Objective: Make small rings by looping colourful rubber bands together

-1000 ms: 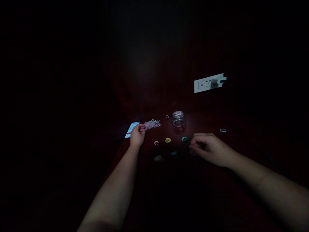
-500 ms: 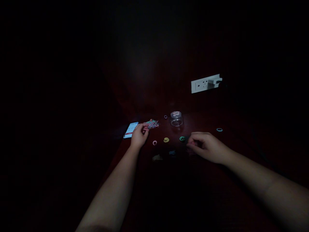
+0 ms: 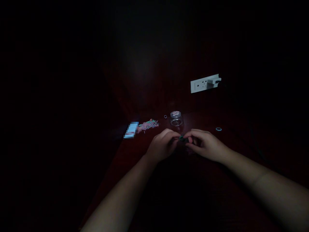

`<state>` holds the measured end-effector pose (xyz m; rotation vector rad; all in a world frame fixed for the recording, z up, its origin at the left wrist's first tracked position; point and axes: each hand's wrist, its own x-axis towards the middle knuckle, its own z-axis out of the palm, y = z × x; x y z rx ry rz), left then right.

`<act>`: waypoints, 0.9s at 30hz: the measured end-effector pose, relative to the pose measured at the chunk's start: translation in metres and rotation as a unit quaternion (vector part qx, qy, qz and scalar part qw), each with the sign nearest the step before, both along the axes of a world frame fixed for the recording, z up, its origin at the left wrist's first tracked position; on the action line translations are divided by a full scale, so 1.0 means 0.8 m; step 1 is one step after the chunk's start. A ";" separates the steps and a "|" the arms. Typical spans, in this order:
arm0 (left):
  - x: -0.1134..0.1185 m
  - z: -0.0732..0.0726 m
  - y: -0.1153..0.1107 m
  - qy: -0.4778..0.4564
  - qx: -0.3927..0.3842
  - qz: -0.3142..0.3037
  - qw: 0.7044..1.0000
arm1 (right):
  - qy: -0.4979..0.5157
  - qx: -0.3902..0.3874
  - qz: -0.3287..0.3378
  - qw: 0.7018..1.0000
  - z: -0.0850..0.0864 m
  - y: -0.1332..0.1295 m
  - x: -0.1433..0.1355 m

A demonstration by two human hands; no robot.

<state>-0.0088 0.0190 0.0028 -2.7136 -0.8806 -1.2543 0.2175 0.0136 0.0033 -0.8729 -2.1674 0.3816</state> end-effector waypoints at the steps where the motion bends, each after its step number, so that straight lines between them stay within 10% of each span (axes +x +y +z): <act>1: 0.005 0.002 -0.006 0.005 -0.006 -0.007 1.000 | -0.001 0.001 0.005 1.000 0.001 -0.001 0.000; 27: 0.011 0.004 -0.012 0.008 -0.040 0.002 0.999 | 0.001 -0.007 0.011 1.000 0.000 -0.002 0.001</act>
